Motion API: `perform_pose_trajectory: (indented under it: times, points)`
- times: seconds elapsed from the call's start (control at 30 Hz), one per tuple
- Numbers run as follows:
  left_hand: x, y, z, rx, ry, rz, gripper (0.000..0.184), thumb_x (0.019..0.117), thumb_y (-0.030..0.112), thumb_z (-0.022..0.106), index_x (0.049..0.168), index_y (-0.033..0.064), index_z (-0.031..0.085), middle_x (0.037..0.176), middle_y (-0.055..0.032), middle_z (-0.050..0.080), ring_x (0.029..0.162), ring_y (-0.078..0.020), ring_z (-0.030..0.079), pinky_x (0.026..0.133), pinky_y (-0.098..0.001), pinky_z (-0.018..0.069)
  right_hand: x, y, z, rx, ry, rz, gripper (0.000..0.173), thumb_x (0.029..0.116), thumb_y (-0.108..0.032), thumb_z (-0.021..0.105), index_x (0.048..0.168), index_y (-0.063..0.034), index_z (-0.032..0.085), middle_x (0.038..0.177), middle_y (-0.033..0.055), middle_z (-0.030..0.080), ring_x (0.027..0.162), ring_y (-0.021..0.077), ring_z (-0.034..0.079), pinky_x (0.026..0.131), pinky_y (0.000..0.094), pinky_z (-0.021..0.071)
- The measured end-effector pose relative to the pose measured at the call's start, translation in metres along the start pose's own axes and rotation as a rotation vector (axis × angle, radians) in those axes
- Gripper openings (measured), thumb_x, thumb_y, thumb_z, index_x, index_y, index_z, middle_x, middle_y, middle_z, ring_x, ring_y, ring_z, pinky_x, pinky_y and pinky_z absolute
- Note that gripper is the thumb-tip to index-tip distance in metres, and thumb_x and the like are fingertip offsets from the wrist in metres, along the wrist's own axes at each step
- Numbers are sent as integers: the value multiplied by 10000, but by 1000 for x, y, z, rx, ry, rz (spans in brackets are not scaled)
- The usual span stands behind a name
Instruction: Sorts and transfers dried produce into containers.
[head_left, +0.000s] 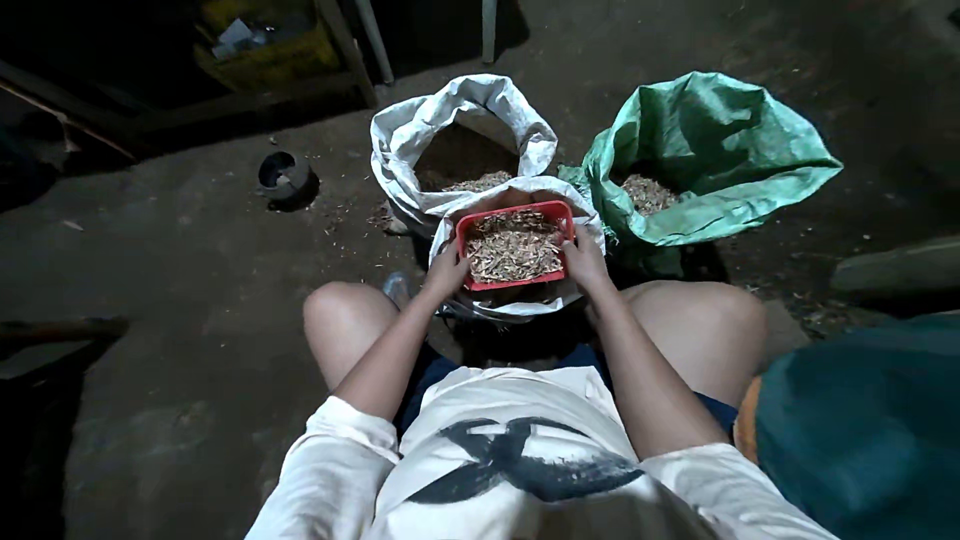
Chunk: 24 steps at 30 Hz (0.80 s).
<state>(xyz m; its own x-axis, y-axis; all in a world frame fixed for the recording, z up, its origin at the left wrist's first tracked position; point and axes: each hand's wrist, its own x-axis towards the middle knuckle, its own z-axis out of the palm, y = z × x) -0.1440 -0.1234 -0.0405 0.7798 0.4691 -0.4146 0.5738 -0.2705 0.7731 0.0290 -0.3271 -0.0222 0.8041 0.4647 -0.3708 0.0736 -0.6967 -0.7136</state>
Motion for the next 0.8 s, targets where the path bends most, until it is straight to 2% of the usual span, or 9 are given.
perform_pose_trajectory:
  times: [0.13,0.2,0.33,0.4,0.47,0.5,0.63,0.73,0.8]
  points:
    - [19,-20,17,38,-67,-85,546,1022,139,560,1542,63,414,1375,-282,579,1273,-428,569,1061,-632,436,13,20,20,-95,-95,86,458,1081,-83,454,1531,-4,417,1423,323,550,1311,474,558,1094,650,432]
    - [23,-20,19,31,-78,-106,547,1023,141,555,1545,68,410,1389,-283,569,1287,-432,559,1068,-632,430,14,20,22,-123,-86,98,456,1088,-92,450,1534,-6,413,1439,321,539,1338,469,543,1114,636,419]
    - [14,-8,14,50,-27,-26,557,1055,164,522,1580,78,355,1379,-286,580,1274,-436,575,1070,-630,432,3,8,12,-89,0,87,463,1098,-87,429,1555,-29,390,1382,328,581,1281,485,583,1072,651,444]
    - [19,-20,21,72,-87,-77,588,1045,158,536,1593,94,332,1374,-297,576,1263,-456,575,1051,-650,439,8,24,22,-107,-45,122,464,1084,-88,452,1541,-26,404,1376,334,579,1274,494,582,1060,666,447]
    - [27,-24,24,70,-113,-114,561,1015,154,565,1549,87,408,1355,-288,589,1252,-447,579,1038,-652,445,17,30,31,-129,-66,146,472,1074,-105,483,1539,-46,432,1379,330,580,1283,490,576,1069,663,445]
    - [28,-20,22,75,-113,-120,558,1016,153,563,1547,80,409,1361,-284,586,1260,-445,574,1046,-647,439,17,25,31,-141,-60,151,476,1079,-99,467,1550,-50,421,1387,330,577,1297,486,569,1084,651,437]
    - [20,-5,13,104,-46,-56,602,1057,161,509,1614,111,286,1354,-290,593,1239,-448,596,1040,-640,452,8,11,22,-120,25,115,497,1096,-85,436,1582,-46,340,1375,343,579,1272,499,590,1062,659,453]
    - [29,-21,22,109,-74,-107,605,1037,160,536,1602,120,322,1357,-300,585,1241,-461,588,1028,-660,453,15,23,34,-121,-32,139,527,1071,-68,470,1585,-53,352,1422,329,553,1313,493,558,1086,669,432]
    - [32,-22,22,118,-89,-127,618,1020,150,550,1598,127,333,1355,-296,588,1246,-463,583,1029,-663,449,19,23,39,-132,-34,150,525,1050,-52,486,1565,-39,386,1402,331,567,1309,494,560,1086,663,433]
